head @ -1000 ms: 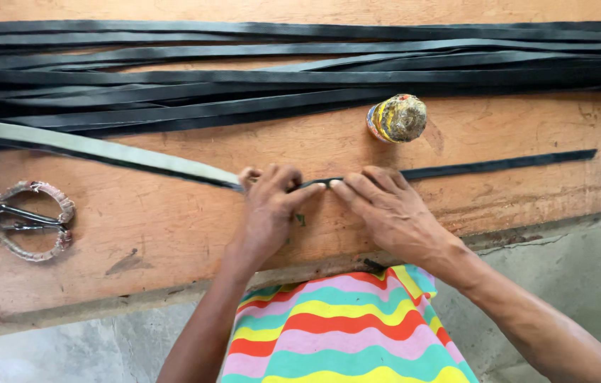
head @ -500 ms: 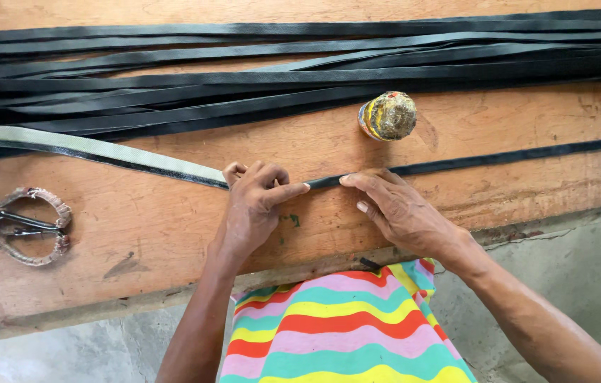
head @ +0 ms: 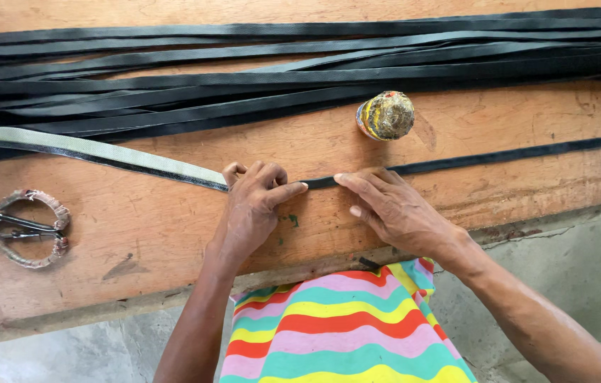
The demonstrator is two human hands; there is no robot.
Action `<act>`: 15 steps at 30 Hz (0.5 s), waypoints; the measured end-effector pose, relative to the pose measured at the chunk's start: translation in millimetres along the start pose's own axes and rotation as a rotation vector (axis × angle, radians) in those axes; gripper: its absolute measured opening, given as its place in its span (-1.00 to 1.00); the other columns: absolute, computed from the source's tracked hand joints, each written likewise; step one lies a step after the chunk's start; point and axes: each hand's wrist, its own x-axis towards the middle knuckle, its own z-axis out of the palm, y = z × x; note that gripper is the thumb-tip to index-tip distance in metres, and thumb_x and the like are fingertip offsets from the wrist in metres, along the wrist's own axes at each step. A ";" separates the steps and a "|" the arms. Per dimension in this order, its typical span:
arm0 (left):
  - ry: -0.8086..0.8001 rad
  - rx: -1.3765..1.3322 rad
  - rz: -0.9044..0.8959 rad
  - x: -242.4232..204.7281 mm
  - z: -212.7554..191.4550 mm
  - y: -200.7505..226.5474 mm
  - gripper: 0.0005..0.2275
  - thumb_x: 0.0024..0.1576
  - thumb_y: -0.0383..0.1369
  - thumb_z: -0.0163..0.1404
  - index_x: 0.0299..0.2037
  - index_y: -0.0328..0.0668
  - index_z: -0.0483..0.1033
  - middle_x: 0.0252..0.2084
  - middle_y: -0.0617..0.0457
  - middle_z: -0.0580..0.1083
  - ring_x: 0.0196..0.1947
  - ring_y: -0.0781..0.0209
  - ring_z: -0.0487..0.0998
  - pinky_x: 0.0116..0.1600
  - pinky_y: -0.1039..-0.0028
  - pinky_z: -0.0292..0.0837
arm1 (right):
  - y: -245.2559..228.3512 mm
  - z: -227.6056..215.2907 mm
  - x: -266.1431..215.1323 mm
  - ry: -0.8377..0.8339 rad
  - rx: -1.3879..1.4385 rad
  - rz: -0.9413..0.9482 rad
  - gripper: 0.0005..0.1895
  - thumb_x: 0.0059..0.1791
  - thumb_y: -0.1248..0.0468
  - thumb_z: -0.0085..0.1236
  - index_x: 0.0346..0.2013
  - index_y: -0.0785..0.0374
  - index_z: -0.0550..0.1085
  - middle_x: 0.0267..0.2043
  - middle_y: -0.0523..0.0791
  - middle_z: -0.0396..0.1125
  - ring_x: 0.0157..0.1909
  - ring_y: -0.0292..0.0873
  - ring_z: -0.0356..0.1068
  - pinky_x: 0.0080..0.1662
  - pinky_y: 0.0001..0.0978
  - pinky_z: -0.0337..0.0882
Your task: The person folds a black strap lengthwise on a wooden table and rubs it with a small cylindrical object. The person repeats this process on multiple straps, handling them one at a time.
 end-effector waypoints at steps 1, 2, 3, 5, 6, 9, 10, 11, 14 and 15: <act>-0.008 0.018 0.014 0.0 -0.7 0.0 -0.56 -0.07 -0.69 0.07 -0.12 0.17 0.71 -0.24 0.22 0.43 -0.11 0.24 0.45 0.15 0.14 0.02 | -1.6 -0.8 2.0 -0.006 -0.030 -0.026 -0.45 0.02 0.27 0.10 0.32 0.15 0.25 0.15 0.01 0.31 0.13 0.13 0.29 0.15 -0.03 0.32; -0.016 0.036 0.027 -0.3 -1.7 0.0 -0.57 -0.06 -0.68 0.07 -0.11 0.17 0.71 -0.22 0.22 0.44 -0.09 0.24 0.45 0.16 0.12 0.01 | -3.3 -1.9 3.7 -0.012 -0.060 -0.053 -0.44 0.02 0.26 0.10 0.33 0.13 0.25 0.15 -0.01 0.30 0.13 0.12 0.29 0.15 -0.04 0.31; -0.024 0.056 0.041 -0.9 -3.1 -0.3 -0.57 -0.06 -0.67 0.07 -0.10 0.17 0.70 -0.19 0.22 0.44 -0.06 0.24 0.45 0.17 0.11 0.01 | -5.0 -2.3 5.9 -0.018 -0.089 -0.080 -0.42 0.02 0.25 0.10 0.34 0.12 0.24 0.15 -0.02 0.30 0.13 0.11 0.28 0.15 -0.04 0.31; -0.027 0.044 0.067 -2.2 -5.9 -0.9 -0.57 -0.11 -0.62 0.09 -0.08 0.14 0.68 -0.14 0.17 0.44 -0.03 0.19 0.44 0.18 0.07 -0.01 | -7.4 -1.7 11.9 -0.054 -0.122 -0.073 -0.40 0.00 0.26 0.10 0.34 0.15 0.23 0.15 0.01 0.28 0.15 0.13 0.26 0.16 -0.02 0.29; -0.028 0.039 0.080 -2.6 -6.8 -1.1 -0.57 -0.13 -0.59 0.10 -0.06 0.12 0.68 -0.12 0.14 0.43 -0.02 0.16 0.43 0.19 0.06 -0.02 | -8.4 -0.7 14.3 -0.071 -0.139 -0.069 -0.40 -0.01 0.26 0.10 0.34 0.16 0.23 0.16 0.03 0.27 0.16 0.14 0.25 0.16 -0.02 0.29; -0.007 0.068 0.100 -3.3 -6.6 -1.7 -0.57 -0.06 -0.57 0.11 -0.01 0.17 0.66 -0.07 0.16 0.41 0.03 0.18 0.42 0.23 0.07 -0.02 | -10.7 5.2 20.4 -0.110 -0.052 -0.204 -0.37 0.03 0.32 0.05 0.38 0.33 0.17 0.24 0.06 0.24 0.24 0.15 0.23 0.22 -0.04 0.27; 0.005 0.070 0.109 -3.5 -6.5 -2.5 -0.57 -0.06 -0.58 0.11 -0.01 0.17 0.66 -0.08 0.15 0.42 0.02 0.17 0.43 0.22 0.07 -0.02 | -10.7 6.2 21.4 -0.106 -0.063 -0.180 -0.37 0.01 0.33 0.04 0.38 0.34 0.17 0.26 0.06 0.23 0.26 0.14 0.22 0.23 -0.05 0.27; 0.015 0.069 0.114 -5.5 -6.2 -2.7 -0.57 -0.05 -0.59 0.10 -0.01 0.16 0.66 -0.09 0.14 0.42 0.01 0.17 0.43 0.21 0.08 -0.01 | -11.6 8.0 20.5 -0.106 -0.072 -0.154 -0.36 0.00 0.35 0.03 0.38 0.35 0.17 0.28 0.05 0.23 0.27 0.13 0.22 0.24 -0.07 0.27; 0.037 -0.018 0.068 -9.2 -8.8 -6.9 -0.52 -0.09 -0.65 0.07 -0.02 0.17 0.67 -0.15 0.18 0.45 -0.05 0.21 0.46 0.16 0.15 0.02 | -12.5 10.8 18.6 -0.108 -0.168 -0.174 -0.38 -0.03 0.38 0.02 0.35 0.32 0.21 0.32 0.03 0.22 0.33 0.10 0.20 0.26 -0.08 0.26; 0.040 -0.062 0.047 -9.6 -11.1 -9.8 -0.49 -0.11 -0.68 0.05 -0.02 0.17 0.68 -0.18 0.19 0.47 -0.08 0.23 0.48 0.14 0.18 0.04 | -12.5 11.1 18.3 -0.105 -0.212 -0.192 -0.39 -0.04 0.39 0.01 0.33 0.31 0.23 0.33 0.02 0.21 0.35 0.10 0.19 0.27 -0.08 0.25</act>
